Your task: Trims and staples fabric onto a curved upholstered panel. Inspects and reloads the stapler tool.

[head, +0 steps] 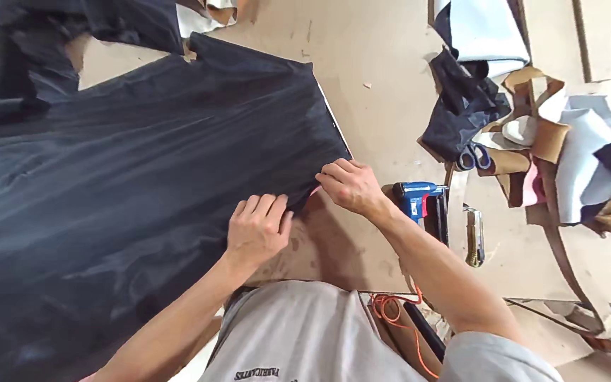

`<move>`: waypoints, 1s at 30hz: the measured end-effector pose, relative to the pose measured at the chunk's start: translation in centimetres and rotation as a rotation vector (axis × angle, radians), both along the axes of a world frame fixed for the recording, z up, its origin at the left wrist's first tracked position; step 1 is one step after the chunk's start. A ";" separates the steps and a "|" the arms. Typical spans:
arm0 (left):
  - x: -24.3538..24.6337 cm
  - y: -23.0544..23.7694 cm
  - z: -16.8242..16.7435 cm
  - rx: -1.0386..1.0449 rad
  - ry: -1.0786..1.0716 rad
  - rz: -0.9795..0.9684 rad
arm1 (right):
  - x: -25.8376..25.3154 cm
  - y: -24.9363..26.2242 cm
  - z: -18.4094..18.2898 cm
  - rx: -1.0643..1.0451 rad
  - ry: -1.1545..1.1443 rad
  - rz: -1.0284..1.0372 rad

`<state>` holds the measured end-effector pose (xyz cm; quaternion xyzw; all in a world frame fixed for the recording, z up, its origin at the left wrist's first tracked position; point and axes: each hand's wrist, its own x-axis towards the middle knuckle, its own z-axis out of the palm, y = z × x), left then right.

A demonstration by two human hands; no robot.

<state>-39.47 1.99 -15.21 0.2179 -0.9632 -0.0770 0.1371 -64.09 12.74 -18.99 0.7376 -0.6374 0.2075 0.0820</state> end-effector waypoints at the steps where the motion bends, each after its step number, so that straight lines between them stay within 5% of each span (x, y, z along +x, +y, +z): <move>1: -1.2 0.4 -0.3 0.009 0.001 -0.001 | 0.1 -0.1 -0.1 -0.028 -0.003 -0.008; 9: -5.0 0.2 -2.4 -0.113 0.133 -0.021 | 1.9 -0.1 -1.9 -0.218 -0.061 -0.216; 15: -3.9 -1.2 -3.4 -0.201 0.124 -0.248 | 2.0 2.2 -0.5 0.087 -0.295 -0.196; 21: -3.9 -1.2 -2.6 -0.185 0.049 -0.279 | 2.3 4.7 -0.8 -0.043 -0.261 -0.402; 30: -4.7 -2.0 -2.1 0.116 0.157 -0.151 | -0.9 1.0 0.3 0.024 -0.048 -0.080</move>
